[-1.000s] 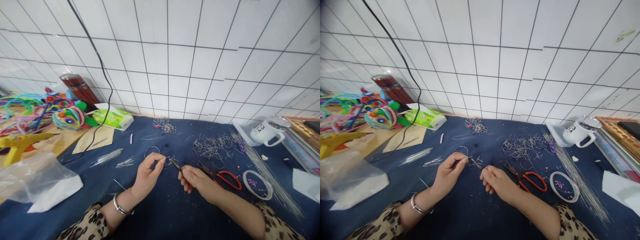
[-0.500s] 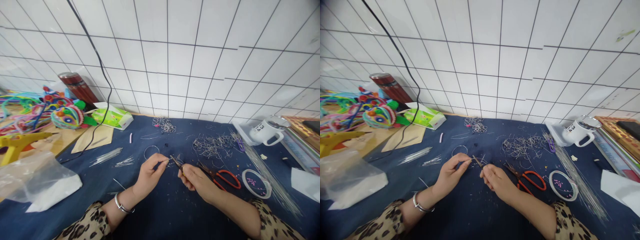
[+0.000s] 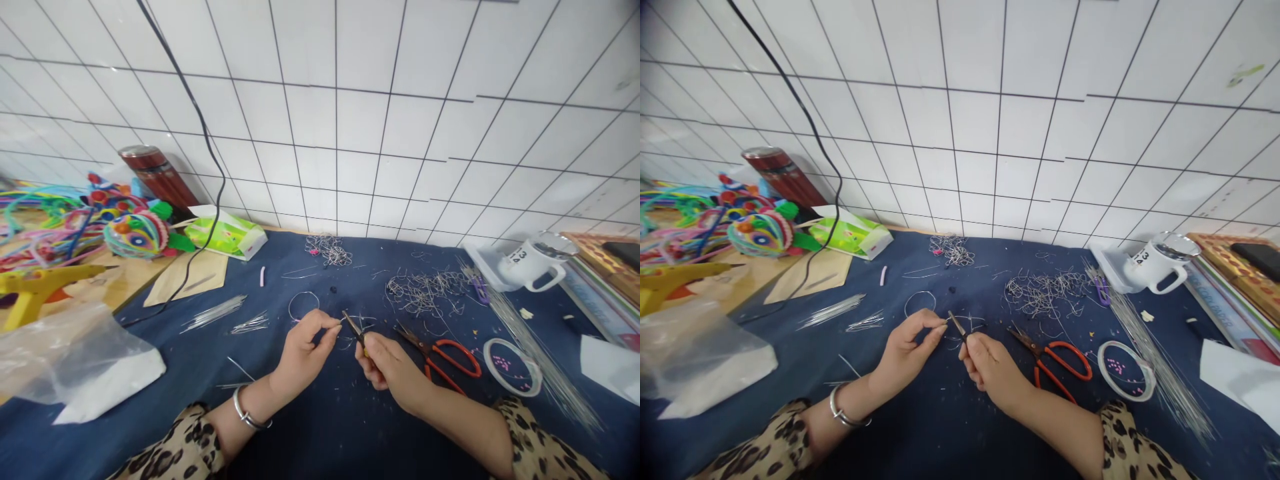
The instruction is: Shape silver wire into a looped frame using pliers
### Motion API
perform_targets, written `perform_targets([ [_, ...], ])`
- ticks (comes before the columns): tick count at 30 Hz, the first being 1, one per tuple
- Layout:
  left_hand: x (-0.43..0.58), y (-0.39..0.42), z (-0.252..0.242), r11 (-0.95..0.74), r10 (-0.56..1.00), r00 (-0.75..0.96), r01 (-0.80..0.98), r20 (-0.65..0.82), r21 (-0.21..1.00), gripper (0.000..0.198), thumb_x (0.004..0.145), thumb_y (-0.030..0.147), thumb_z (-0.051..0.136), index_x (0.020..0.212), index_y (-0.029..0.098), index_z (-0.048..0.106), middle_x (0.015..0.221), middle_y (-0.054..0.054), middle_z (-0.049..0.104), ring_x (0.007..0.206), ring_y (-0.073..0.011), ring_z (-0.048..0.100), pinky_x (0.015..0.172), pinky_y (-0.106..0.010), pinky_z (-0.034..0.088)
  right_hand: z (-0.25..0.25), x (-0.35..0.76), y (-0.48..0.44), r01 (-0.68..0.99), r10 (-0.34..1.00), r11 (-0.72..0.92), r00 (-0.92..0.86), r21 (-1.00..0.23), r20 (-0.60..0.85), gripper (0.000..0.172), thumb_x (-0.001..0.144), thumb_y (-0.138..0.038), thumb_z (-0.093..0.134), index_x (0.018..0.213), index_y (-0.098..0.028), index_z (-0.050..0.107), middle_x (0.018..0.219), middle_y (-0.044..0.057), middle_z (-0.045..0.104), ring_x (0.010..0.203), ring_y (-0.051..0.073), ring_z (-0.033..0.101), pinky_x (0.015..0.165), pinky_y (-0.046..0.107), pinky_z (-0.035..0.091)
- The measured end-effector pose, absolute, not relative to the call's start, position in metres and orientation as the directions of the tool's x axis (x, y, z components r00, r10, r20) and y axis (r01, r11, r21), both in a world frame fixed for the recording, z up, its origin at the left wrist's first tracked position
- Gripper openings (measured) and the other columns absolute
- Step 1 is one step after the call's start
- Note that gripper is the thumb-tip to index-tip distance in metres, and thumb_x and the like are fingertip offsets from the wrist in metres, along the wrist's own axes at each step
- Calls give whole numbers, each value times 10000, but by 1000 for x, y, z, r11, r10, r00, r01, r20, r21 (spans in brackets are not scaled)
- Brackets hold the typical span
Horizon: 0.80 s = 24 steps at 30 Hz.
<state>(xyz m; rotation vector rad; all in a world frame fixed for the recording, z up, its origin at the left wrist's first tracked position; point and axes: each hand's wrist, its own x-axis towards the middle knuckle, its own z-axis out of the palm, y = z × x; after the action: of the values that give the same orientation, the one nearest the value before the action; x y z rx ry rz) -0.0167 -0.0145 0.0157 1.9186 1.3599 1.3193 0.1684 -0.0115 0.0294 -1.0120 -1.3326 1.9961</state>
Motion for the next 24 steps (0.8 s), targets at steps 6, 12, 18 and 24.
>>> perform_targets([
  [6, -13, -18, 14, -384, 904, 31, 498, 427, 777, 54, 809, 152, 516, 822, 182, 559, 748, -17, 549, 710, -133, 520, 670, -271, 422, 30, 165, -16, -87, 739, -461, -588, -883, -328, 366, 864, -509, 376, 780, -162, 457, 623, -43, 370, 466, 35, 289, 396, 165, 162],
  [12, -10, -19, 12, -379, 905, 27, 505, 425, 775, 53, 810, 165, 507, 812, 179, 559, 737, -17, 550, 699, -132, 517, 665, -271, 426, 33, 165, -17, -101, 708, -533, -596, -840, -378, 380, 843, -538, 389, 782, -167, 450, 623, -46, 364, 456, 31, 270, 394, 159, 147],
  [18, -8, -20, 13, -345, 916, -9, 490, 400, 801, 55, 808, 177, 508, 781, 174, 557, 725, -10, 558, 693, -130, 521, 670, -267, 430, 30, 165, -15, -73, 714, -495, -601, -866, -358, 385, 843, -540, 383, 797, -165, 457, 626, -45, 354, 464, 39, 268, 396, 164, 148],
  [24, -8, -21, 20, -247, 962, -1, 415, 272, 875, 76, 827, 224, 499, 805, 169, 546, 737, -3, 555, 694, -122, 521, 663, -251, 430, 23, 170, -9, 114, 794, -208, -561, -971, -236, 382, 869, -523, 335, 792, -176, 475, 612, -43, 348, 493, 63, 293, 436, 189, 219],
])
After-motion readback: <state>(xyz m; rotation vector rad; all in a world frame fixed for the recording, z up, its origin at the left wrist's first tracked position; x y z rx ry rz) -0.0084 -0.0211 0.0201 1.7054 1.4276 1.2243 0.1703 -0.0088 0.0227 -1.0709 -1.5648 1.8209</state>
